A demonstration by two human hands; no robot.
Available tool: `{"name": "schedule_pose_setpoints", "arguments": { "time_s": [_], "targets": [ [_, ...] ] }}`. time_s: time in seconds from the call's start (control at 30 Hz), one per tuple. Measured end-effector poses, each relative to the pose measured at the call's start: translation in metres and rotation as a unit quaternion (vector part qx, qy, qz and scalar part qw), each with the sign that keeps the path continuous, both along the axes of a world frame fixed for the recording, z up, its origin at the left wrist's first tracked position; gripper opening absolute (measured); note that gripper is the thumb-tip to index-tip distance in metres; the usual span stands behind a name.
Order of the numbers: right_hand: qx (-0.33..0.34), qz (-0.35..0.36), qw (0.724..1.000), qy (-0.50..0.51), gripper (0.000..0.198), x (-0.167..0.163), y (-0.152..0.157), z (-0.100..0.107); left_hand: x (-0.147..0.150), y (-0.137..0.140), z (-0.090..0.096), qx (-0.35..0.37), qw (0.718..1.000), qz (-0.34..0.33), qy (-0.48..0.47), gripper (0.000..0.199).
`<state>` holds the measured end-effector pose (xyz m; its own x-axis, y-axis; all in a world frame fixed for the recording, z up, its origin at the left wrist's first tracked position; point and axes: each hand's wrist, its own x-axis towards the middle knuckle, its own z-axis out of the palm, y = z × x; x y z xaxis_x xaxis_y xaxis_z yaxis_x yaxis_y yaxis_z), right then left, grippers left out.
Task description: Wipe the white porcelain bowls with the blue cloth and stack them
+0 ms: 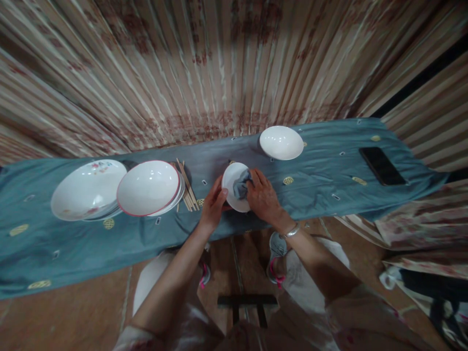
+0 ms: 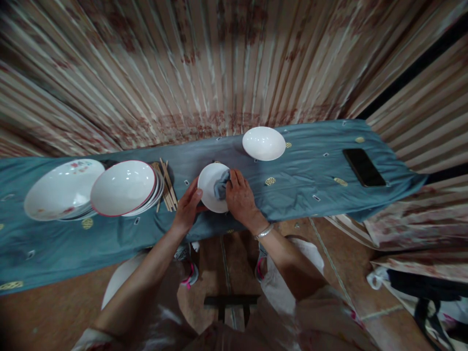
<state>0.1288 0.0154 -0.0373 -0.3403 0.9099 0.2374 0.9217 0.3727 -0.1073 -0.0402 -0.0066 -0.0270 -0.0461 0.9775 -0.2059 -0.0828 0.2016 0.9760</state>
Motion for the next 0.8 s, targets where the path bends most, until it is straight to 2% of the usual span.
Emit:
{"name": "schedule_pose_setpoints", "arguments": {
  "time_s": [0.6,0.8],
  "targets": [
    [-0.097,0.037,0.993,-0.057,0.031,0.001,-0.007,0.022,0.001,0.000,0.000,0.006,1.000,-0.001,0.009,0.083],
    [-0.127,0.107,0.985,-0.054,0.032,0.006,-0.004,0.020,0.001,0.000,0.000,0.005,1.000,-0.003,0.003,0.083]
  ]
}}
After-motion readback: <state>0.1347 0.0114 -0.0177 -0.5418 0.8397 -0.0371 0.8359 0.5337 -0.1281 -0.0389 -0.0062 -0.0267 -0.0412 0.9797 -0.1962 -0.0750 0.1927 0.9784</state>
